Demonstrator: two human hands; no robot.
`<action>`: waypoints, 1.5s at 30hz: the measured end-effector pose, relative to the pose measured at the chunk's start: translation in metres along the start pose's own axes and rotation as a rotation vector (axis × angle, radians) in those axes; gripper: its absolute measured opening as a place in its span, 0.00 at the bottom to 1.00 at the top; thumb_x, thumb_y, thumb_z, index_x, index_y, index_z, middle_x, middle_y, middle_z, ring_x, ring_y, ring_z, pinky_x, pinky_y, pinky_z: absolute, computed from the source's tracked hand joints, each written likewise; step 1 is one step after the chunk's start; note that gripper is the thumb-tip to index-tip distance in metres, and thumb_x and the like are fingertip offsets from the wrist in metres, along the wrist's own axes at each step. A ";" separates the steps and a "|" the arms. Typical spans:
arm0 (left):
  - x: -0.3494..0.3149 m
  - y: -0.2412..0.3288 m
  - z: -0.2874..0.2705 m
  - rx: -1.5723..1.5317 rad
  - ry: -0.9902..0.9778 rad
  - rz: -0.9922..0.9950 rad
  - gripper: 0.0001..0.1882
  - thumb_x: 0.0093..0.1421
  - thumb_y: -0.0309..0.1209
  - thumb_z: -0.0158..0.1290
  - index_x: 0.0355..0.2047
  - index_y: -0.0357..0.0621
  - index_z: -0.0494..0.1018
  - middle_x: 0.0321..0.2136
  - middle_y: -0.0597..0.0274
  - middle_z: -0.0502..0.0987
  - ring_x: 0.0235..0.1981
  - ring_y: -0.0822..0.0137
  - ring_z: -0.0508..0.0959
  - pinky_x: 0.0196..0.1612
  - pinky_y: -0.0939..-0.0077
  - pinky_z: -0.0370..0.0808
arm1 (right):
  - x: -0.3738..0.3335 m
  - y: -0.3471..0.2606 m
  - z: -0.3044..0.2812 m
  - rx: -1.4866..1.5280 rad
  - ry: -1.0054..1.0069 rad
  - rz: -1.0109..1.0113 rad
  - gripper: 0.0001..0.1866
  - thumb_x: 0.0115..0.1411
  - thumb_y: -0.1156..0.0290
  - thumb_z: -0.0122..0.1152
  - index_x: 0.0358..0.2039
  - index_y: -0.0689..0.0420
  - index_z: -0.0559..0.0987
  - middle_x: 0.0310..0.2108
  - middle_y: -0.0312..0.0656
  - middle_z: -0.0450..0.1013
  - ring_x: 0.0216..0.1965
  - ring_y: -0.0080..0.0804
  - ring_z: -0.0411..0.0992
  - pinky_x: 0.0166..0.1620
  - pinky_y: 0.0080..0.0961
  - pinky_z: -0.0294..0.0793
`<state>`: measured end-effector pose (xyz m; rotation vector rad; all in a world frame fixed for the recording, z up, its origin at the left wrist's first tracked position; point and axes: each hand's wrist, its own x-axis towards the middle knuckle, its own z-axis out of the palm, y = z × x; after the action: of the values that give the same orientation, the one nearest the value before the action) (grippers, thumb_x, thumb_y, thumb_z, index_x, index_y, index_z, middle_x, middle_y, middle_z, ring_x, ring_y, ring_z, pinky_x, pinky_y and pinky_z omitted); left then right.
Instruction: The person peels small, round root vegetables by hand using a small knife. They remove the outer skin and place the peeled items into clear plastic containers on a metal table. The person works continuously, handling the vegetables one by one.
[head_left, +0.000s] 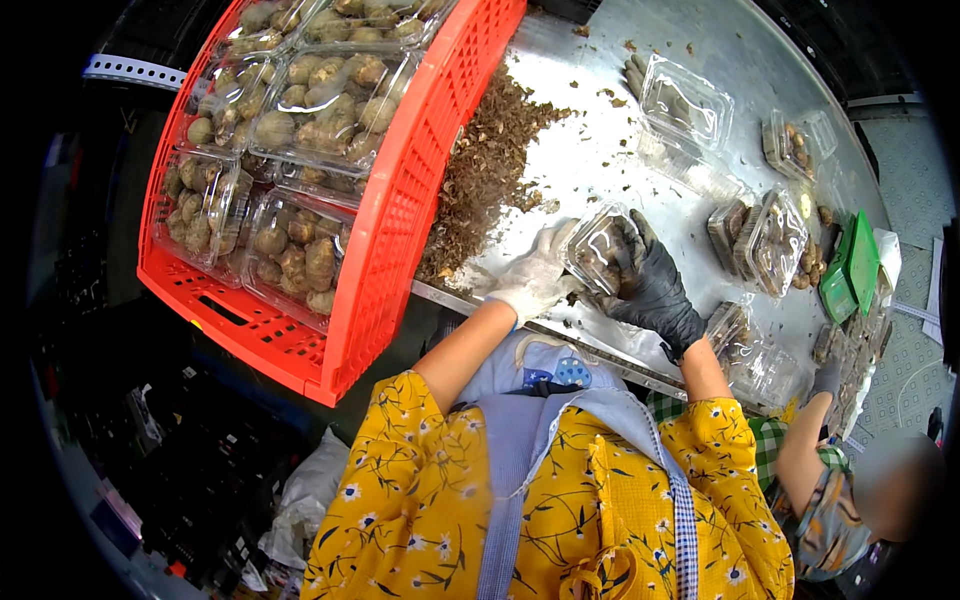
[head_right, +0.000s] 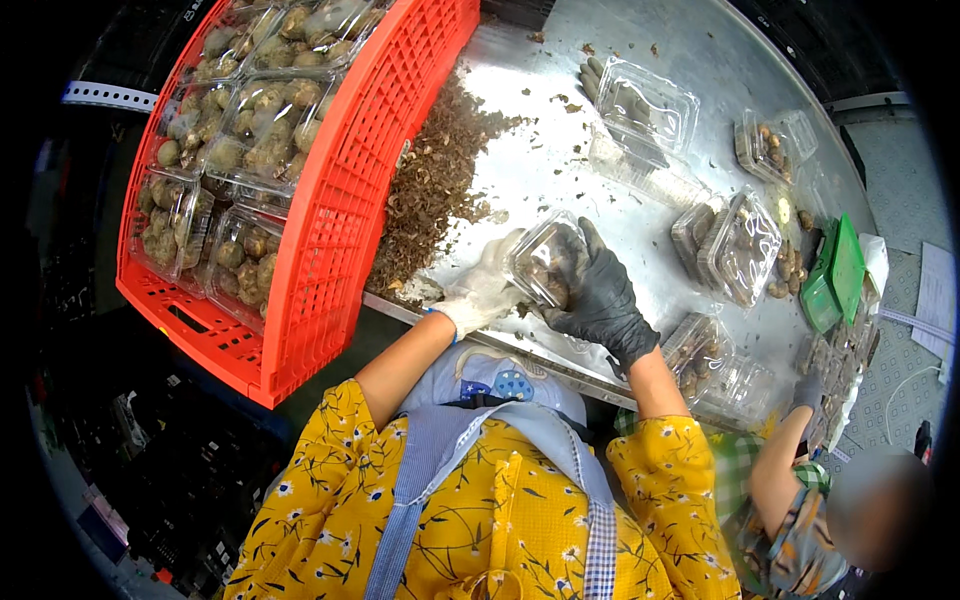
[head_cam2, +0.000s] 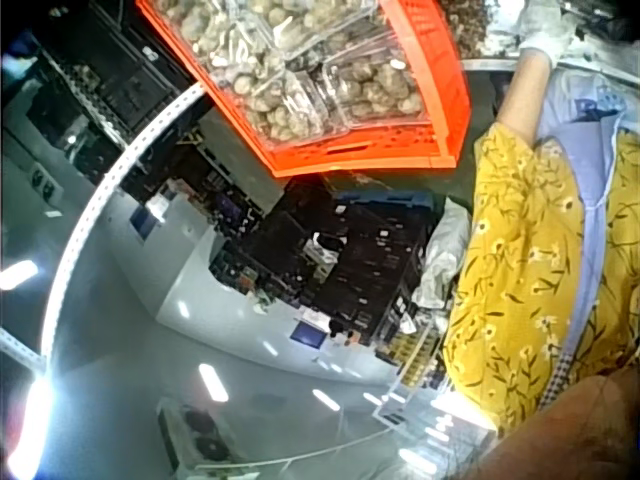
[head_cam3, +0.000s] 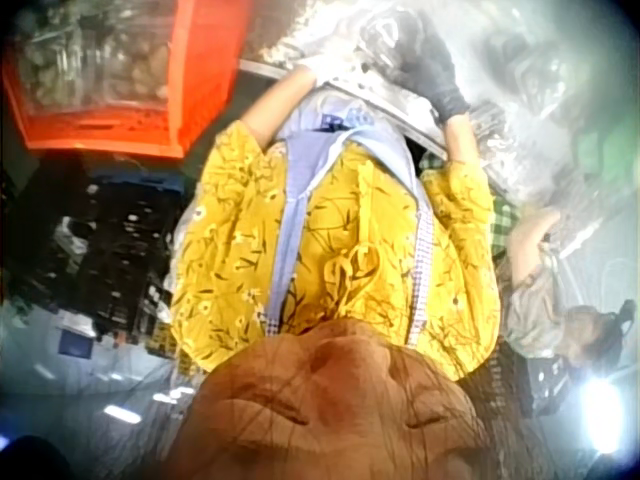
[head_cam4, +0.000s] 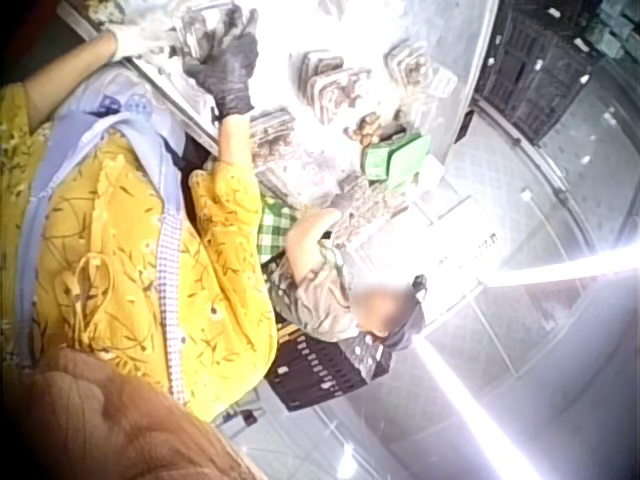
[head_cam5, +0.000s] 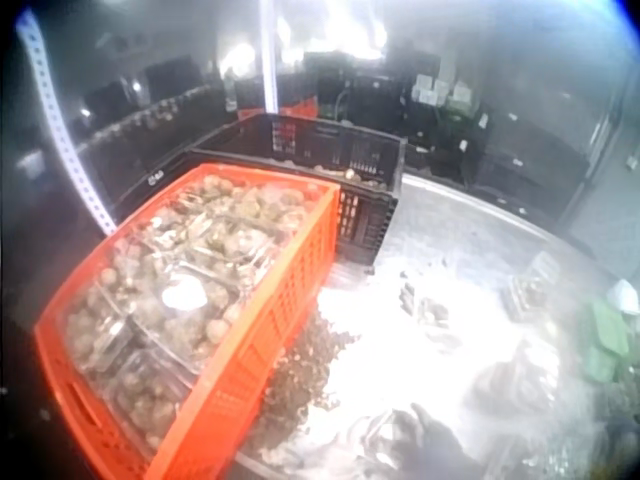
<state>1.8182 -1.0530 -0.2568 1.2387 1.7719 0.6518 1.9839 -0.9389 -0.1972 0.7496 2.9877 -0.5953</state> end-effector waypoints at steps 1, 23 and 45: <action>0.000 0.000 0.001 0.030 0.017 0.008 0.45 0.50 0.38 0.58 0.63 0.52 0.44 0.53 0.45 0.58 0.45 0.46 0.72 0.47 0.61 0.72 | 0.000 0.002 0.002 0.018 0.018 0.006 0.41 0.35 0.57 0.70 0.53 0.50 0.68 0.58 0.55 0.56 0.55 0.56 0.61 0.50 0.41 0.69; -0.008 0.021 -0.008 -0.264 -0.028 0.034 0.49 0.45 0.33 0.62 0.63 0.42 0.45 0.59 0.44 0.53 0.60 0.49 0.58 0.62 0.68 0.56 | 0.003 -0.008 -0.018 0.022 -0.107 0.103 0.45 0.38 0.57 0.68 0.57 0.59 0.62 0.60 0.58 0.52 0.60 0.57 0.53 0.58 0.38 0.62; -0.010 0.034 -0.016 -0.049 -0.131 -0.154 0.49 0.47 0.37 0.61 0.64 0.53 0.43 0.62 0.48 0.51 0.53 0.45 0.67 0.54 0.63 0.67 | -0.005 0.018 -0.038 0.518 -0.192 0.029 0.44 0.51 0.71 0.59 0.64 0.62 0.46 0.64 0.53 0.48 0.64 0.41 0.50 0.62 0.29 0.54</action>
<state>1.8215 -1.0487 -0.2185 1.0750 1.7128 0.5111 1.9999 -0.9133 -0.1679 0.6946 2.6568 -1.3803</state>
